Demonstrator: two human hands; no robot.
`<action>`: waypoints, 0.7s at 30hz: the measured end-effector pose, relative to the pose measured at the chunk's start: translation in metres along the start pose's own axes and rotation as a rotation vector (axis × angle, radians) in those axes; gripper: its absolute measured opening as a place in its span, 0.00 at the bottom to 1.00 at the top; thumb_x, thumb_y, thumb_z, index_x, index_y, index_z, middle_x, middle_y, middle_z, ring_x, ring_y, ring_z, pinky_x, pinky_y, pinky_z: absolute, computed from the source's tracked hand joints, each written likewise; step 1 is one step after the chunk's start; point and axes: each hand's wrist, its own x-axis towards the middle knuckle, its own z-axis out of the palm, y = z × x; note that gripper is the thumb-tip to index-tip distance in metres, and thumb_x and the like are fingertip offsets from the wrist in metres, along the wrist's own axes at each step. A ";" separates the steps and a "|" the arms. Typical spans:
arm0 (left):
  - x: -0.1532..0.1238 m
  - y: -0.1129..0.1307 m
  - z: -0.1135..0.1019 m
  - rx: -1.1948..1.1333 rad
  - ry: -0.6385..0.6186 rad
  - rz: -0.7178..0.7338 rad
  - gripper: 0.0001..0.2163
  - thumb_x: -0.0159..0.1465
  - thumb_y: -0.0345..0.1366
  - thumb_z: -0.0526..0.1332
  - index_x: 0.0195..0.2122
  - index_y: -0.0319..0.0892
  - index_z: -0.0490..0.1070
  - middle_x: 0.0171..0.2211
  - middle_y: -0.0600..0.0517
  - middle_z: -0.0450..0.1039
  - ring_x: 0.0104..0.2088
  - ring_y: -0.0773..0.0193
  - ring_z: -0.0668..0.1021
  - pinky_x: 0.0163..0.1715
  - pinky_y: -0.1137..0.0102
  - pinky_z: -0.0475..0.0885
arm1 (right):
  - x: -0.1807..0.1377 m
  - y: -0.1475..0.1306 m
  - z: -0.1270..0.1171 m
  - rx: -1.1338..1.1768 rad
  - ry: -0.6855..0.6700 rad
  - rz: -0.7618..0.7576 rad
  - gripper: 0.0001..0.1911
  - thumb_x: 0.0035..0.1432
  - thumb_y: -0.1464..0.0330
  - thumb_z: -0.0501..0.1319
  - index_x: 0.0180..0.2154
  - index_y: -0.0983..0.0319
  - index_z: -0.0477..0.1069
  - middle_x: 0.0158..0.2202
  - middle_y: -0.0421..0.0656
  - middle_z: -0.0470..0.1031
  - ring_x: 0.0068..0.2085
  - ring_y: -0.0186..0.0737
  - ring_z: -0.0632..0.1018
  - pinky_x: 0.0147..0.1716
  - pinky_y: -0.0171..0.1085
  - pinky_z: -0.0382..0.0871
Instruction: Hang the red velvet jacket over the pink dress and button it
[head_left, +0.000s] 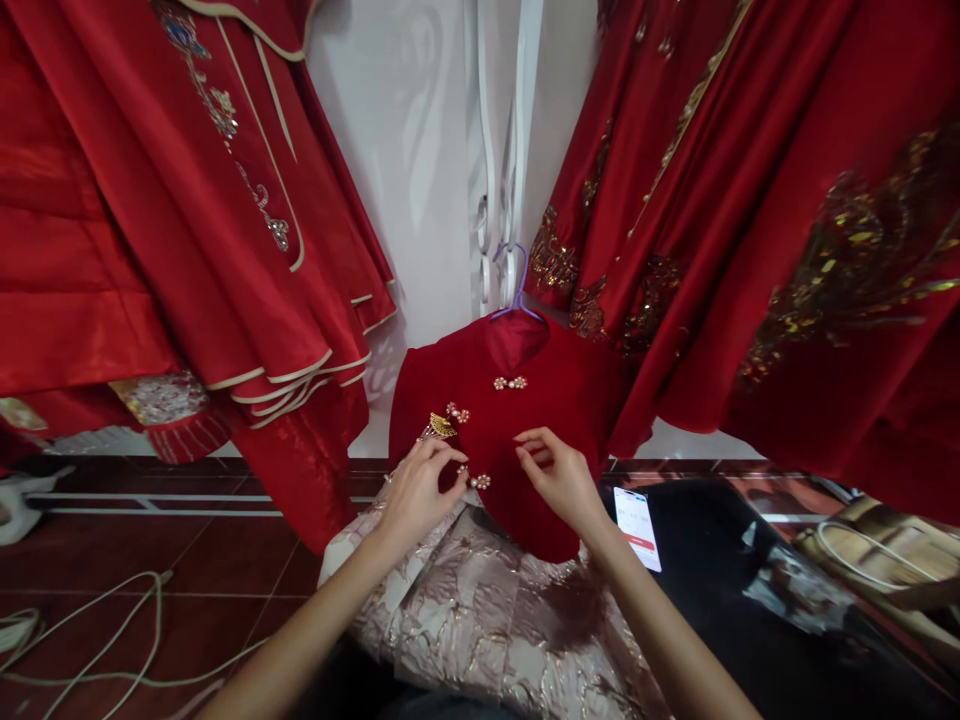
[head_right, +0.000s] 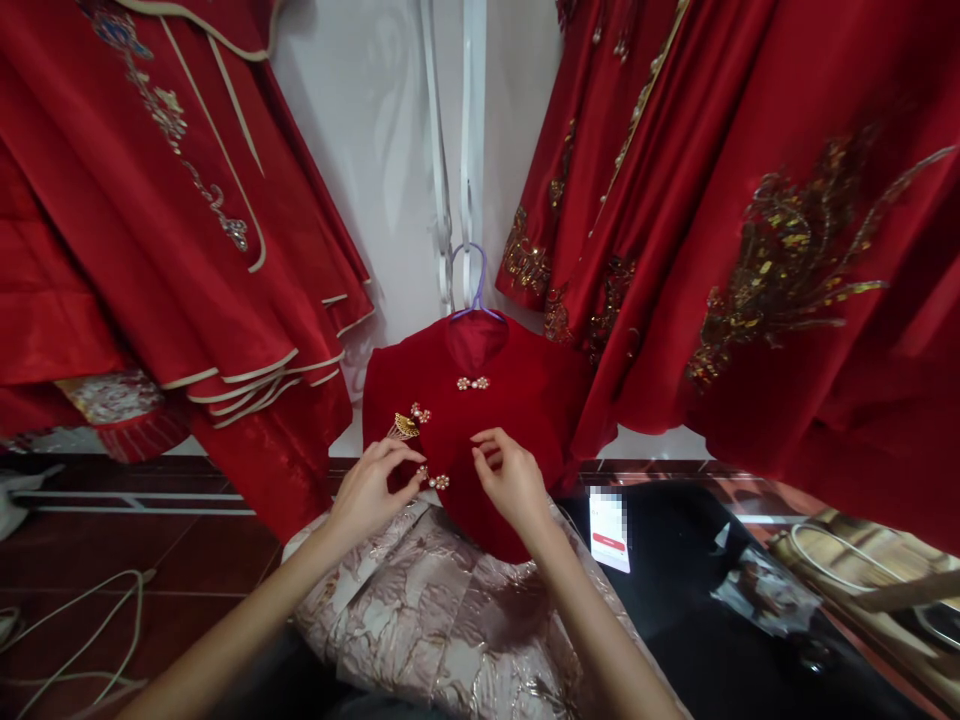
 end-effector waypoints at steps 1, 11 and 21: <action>-0.002 0.002 0.005 0.009 -0.010 0.022 0.07 0.61 0.36 0.59 0.39 0.45 0.74 0.38 0.50 0.69 0.42 0.59 0.72 0.43 0.64 0.68 | 0.000 0.002 0.002 -0.009 -0.029 0.001 0.09 0.58 0.64 0.56 0.41 0.58 0.70 0.33 0.41 0.77 0.29 0.36 0.77 0.27 0.34 0.70; -0.011 0.002 0.027 0.217 -0.084 0.138 0.07 0.66 0.32 0.53 0.38 0.42 0.70 0.37 0.48 0.65 0.40 0.58 0.68 0.42 0.63 0.66 | -0.011 0.013 0.033 -0.075 -0.178 0.002 0.08 0.55 0.68 0.60 0.39 0.57 0.70 0.30 0.40 0.77 0.29 0.36 0.77 0.30 0.34 0.69; -0.011 0.002 0.029 0.162 -0.134 0.073 0.02 0.64 0.31 0.55 0.36 0.42 0.67 0.36 0.49 0.66 0.40 0.57 0.68 0.42 0.62 0.66 | -0.015 0.019 0.045 -0.061 -0.217 -0.019 0.04 0.51 0.68 0.63 0.32 0.59 0.69 0.30 0.40 0.76 0.31 0.37 0.77 0.32 0.34 0.69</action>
